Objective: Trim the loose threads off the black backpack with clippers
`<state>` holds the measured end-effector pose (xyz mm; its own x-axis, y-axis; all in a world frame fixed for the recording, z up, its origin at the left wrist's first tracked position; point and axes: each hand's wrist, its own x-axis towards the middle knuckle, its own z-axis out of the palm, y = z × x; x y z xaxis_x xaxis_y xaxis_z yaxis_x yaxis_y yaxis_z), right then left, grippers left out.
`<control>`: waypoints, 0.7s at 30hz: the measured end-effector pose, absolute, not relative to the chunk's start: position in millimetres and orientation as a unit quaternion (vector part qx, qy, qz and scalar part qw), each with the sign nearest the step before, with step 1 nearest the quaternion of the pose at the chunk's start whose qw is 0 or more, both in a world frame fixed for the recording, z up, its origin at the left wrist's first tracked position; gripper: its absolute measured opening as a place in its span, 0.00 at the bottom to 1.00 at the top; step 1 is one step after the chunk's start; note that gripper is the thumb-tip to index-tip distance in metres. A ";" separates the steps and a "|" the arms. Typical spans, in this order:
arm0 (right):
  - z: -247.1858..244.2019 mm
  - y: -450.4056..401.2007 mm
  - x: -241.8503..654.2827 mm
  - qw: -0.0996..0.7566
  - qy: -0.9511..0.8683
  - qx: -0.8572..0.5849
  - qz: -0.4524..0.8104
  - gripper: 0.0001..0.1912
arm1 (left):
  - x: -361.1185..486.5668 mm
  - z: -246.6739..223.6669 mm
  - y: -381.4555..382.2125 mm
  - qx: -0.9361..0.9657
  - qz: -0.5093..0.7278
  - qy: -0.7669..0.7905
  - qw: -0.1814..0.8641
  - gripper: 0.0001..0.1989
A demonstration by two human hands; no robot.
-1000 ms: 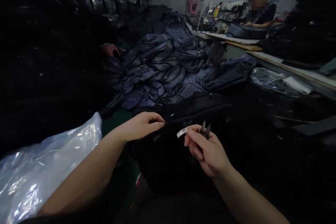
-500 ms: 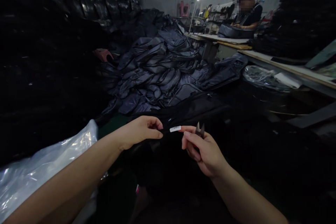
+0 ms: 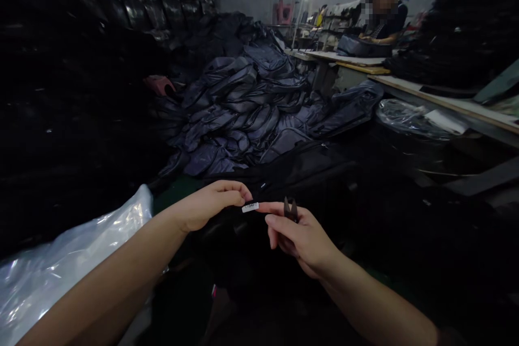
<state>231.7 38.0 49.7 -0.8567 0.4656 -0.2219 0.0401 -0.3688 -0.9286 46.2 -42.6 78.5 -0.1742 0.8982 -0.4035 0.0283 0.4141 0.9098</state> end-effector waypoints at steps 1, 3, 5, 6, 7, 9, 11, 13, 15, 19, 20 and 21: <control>49.3 38.2 231.4 0.135 -0.546 -0.233 0.793 0.18 | 46.5 78.7 -42.5 0.358 0.411 0.649 0.531 0.06; 48.6 38.1 231.3 0.137 -0.546 -0.236 0.792 0.18 | 46.9 79.1 -42.4 0.363 0.415 0.648 0.525 0.07; 48.2 37.2 231.6 0.139 -0.546 -0.238 0.791 0.18 | 47.3 79.7 -42.6 0.369 0.419 0.643 0.524 0.08; 48.2 36.5 231.7 0.141 -0.545 -0.239 0.791 0.18 | 47.6 80.1 -42.9 0.373 0.419 0.639 0.526 0.08; 48.1 35.7 231.8 0.143 -0.546 -0.239 0.790 0.18 | 47.9 80.5 -43.2 0.380 0.416 0.637 0.526 0.08; 47.7 34.1 231.7 0.143 -0.551 -0.240 0.787 0.18 | 48.7 81.3 -44.0 0.398 0.403 0.642 0.517 0.09; 46.8 33.7 231.9 0.146 -0.563 -0.240 0.778 0.18 | 49.7 82.0 -44.7 0.417 0.386 0.654 0.500 0.12; 46.2 35.6 233.3 0.150 -0.587 -0.233 0.761 0.17 | 50.7 82.4 -45.2 0.428 0.377 0.665 0.482 0.14; 47.3 40.3 236.5 0.174 -0.631 -0.226 0.721 0.15 | 51.7 82.3 -45.5 0.431 0.374 0.671 0.474 0.14; 59.1 53.3 244.8 0.277 -0.739 -0.248 0.563 0.12 | 53.8 79.9 -44.5 0.429 0.369 0.684 0.460 0.13; 63.7 55.9 245.6 0.294 -0.765 -0.240 0.521 0.12 | 54.4 79.1 -44.0 0.431 0.366 0.690 0.452 0.14; 68.4 58.2 245.2 0.299 -0.791 -0.221 0.486 0.12 | 55.1 78.3 -43.5 0.435 0.362 0.695 0.443 0.14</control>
<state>245.2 58.2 68.4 -0.7239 0.6399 0.2578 0.0599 0.4306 -0.9006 55.1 -43.5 78.3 -0.2284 0.9258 -0.3013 0.2849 0.3595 0.8886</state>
